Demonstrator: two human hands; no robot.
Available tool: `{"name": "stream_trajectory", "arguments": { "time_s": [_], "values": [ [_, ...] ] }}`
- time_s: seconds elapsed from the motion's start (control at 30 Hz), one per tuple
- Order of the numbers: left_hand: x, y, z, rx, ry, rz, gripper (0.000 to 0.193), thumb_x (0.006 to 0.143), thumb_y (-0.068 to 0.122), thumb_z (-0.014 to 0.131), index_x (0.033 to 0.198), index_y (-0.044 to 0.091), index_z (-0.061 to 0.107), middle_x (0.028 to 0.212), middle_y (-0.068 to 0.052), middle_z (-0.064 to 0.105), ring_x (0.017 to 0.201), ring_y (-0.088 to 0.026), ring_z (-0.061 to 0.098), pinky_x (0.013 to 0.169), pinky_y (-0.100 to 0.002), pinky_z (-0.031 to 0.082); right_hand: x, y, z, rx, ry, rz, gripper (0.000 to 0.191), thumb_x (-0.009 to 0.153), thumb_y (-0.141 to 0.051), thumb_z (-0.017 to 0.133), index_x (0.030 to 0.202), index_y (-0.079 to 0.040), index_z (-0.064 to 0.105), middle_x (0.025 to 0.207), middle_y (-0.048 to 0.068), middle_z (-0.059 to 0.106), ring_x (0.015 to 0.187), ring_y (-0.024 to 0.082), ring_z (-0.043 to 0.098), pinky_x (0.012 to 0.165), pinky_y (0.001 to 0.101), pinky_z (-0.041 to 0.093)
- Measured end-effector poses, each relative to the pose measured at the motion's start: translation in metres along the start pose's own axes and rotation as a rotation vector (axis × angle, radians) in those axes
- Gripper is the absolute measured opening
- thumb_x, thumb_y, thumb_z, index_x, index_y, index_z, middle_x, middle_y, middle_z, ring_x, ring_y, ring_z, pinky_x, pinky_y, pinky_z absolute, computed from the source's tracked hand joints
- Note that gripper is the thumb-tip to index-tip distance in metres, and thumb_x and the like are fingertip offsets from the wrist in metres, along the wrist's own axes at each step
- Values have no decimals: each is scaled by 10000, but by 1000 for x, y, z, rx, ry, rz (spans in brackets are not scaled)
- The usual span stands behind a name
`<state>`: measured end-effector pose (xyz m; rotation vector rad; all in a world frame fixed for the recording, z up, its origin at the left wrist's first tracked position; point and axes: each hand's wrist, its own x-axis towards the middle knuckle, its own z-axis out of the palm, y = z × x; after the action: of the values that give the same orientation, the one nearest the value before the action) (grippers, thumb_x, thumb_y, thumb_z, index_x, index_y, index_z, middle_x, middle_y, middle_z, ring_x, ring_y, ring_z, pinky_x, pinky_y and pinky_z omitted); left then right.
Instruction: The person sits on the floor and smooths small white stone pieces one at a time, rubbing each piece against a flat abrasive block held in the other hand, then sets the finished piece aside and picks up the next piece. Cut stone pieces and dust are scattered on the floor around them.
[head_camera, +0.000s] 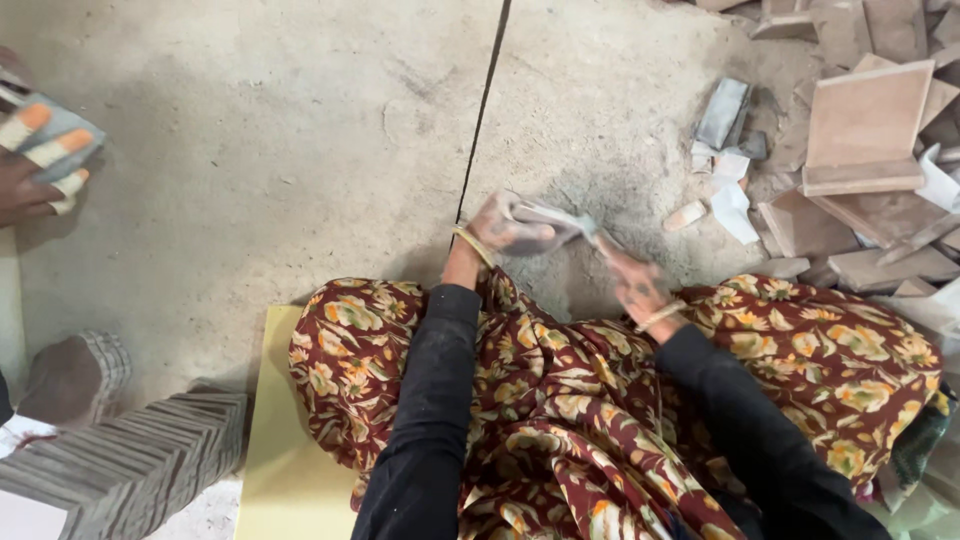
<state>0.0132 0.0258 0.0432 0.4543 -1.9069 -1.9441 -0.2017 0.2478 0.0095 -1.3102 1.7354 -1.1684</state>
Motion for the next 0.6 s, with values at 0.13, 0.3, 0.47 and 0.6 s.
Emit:
{"name": "stream_trajectory", "arguments": {
  "time_s": [0.13,0.3,0.47,0.6],
  "values": [
    [-6,-1,4,-60,23,-112,398,737,229,886,1089,61,808,1024,-80,814,926,-157,743,891,-281,550,-11,-16,-20,-327,177,-249,404,1109,-4,556,1510,-55,550,1447,215,637,1307,307,653,1033,446,553],
    [7,-39,11,-69,-142,-210,366,732,197,909,1066,72,824,1001,-65,808,887,-169,722,844,-305,566,5,-43,-2,-316,43,-399,461,1006,-44,608,1461,-114,574,1400,202,649,1218,351,690,1021,438,578],
    [19,-63,15,18,-148,-163,388,700,179,940,1042,37,823,978,-70,817,855,-204,741,864,-345,585,20,-56,19,-445,-5,-346,484,953,-74,678,1422,-158,595,1364,196,658,1080,307,734,824,351,602],
    [20,-65,24,58,-168,-120,386,699,173,930,1026,43,768,1024,-47,792,936,-178,717,886,-358,587,27,-64,27,-461,-11,-525,538,930,-42,652,1453,-130,568,1446,202,603,1230,337,658,859,368,629]
  ]
}}
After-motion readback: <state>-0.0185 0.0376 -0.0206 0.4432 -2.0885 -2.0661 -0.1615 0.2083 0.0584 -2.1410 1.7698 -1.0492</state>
